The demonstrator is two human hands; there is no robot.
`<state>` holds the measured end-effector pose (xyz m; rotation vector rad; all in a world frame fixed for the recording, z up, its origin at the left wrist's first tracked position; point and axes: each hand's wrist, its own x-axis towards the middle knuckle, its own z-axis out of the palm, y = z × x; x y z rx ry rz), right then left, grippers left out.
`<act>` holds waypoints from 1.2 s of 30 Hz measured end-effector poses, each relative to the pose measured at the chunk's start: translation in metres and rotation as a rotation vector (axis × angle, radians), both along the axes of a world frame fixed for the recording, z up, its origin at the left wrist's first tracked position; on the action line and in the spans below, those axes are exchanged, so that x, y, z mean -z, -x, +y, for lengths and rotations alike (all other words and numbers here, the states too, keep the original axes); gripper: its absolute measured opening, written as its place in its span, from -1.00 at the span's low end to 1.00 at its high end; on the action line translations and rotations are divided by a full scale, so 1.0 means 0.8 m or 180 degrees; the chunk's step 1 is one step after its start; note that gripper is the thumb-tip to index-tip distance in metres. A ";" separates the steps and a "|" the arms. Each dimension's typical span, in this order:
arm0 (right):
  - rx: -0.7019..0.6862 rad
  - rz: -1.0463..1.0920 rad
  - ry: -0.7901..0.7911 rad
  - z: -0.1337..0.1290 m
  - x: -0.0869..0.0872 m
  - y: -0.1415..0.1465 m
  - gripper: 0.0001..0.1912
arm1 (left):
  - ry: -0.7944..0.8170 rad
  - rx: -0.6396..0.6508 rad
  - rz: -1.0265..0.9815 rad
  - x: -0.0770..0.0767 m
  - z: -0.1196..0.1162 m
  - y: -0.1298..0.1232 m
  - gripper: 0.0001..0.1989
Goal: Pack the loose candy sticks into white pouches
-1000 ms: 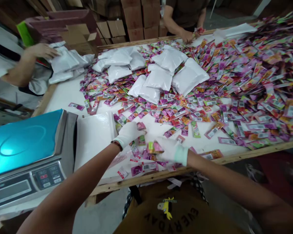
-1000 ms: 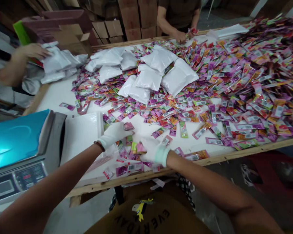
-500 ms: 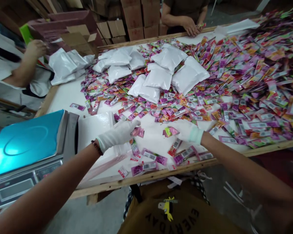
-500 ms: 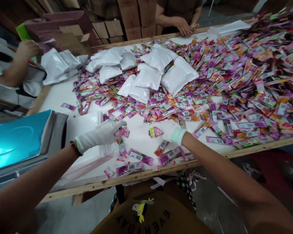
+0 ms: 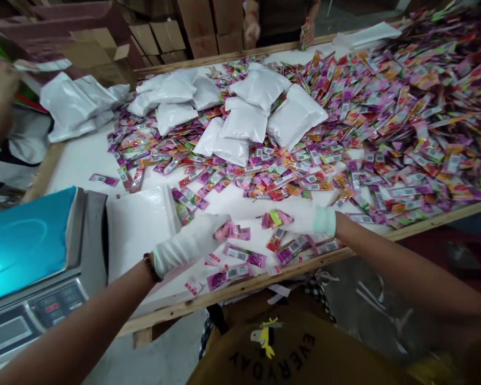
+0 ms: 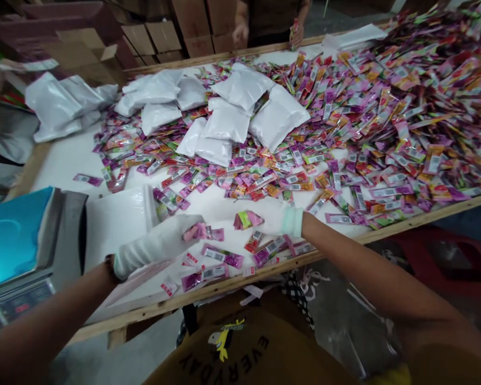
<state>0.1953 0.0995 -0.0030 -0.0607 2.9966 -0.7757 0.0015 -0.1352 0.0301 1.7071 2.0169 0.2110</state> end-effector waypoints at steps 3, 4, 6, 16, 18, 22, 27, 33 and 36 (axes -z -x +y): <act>-0.0395 -0.0341 -0.0433 -0.005 0.008 -0.011 -0.43 | 0.0289 0.0095 -0.0050 0.012 0.007 -0.039 -0.75; -0.0454 -0.0472 -0.0573 -0.009 0.014 -0.013 -0.44 | 0.0427 0.0152 0.0090 0.021 0.010 -0.049 -0.69; -0.0463 -0.0665 -0.0792 -0.017 0.025 -0.018 -0.56 | 0.0758 0.0335 0.0484 0.037 0.016 -0.064 -0.67; 0.1130 0.0393 -0.0403 0.036 0.039 -0.014 -0.92 | 0.0495 0.0047 0.0495 0.047 0.024 -0.053 -0.83; 0.1302 0.0437 -0.0563 0.042 0.049 -0.001 -0.92 | 0.0424 -0.0275 0.0307 0.049 0.027 -0.047 -0.87; 0.0702 0.0432 -0.0599 0.008 0.080 0.000 -0.75 | -0.0173 -0.0837 0.0065 0.046 0.028 -0.028 -0.91; 0.0844 0.0991 0.0404 -0.023 0.068 -0.044 -0.71 | -0.0577 -0.1486 -0.0273 0.024 0.019 0.002 -0.79; 0.1875 0.1019 0.1716 -0.008 0.002 -0.052 -0.71 | -0.0408 -0.1423 -0.0305 0.014 0.045 -0.024 -0.77; 0.1631 0.0951 0.1562 -0.020 -0.005 -0.037 -0.73 | -0.0260 -0.1129 0.0021 0.031 0.071 -0.058 -0.82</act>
